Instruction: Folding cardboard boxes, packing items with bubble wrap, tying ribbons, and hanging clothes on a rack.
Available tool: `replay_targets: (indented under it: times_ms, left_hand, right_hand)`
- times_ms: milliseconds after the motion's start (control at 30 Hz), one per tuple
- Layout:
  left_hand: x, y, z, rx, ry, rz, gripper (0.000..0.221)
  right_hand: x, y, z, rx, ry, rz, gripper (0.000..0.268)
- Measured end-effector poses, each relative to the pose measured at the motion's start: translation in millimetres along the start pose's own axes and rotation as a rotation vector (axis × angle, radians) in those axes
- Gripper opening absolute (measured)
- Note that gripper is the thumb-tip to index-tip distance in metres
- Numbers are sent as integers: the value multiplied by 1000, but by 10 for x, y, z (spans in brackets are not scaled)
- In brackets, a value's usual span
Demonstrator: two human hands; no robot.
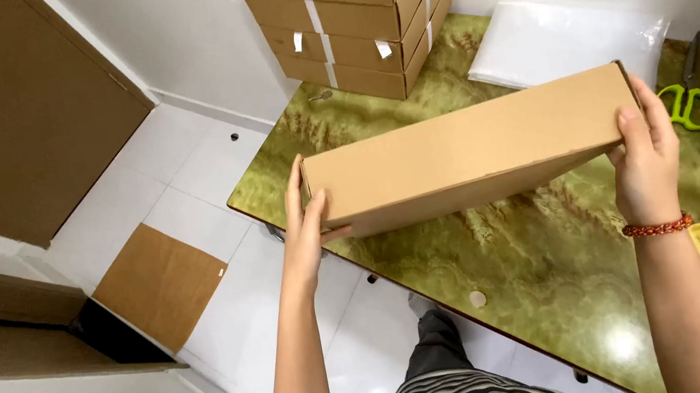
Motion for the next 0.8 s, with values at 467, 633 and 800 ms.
replay_targets:
  times_ms: [467,633,800]
  left_hand:
    - [-32,164,802,233,37,484,51]
    - [-219,396,1229,142,30,713,52]
    - [-458,652,1579,4,95,947,50]
  right_hand:
    - [-267,-45,-1195,26,363,152,35]
    - [-190,-761,-1626,113,452,-163,37]
    - [-193,-1710,-1567,18,327,-189,89]
Point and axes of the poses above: each hand's wrist, its own x-axis towards the middle knuckle, its own z-axis out of the palm, y = z × x, the point moved 10 cm from there along x, towards the middle knuckle, and after that the axes turned 10 degrees about -z, right-handed, at the moved point
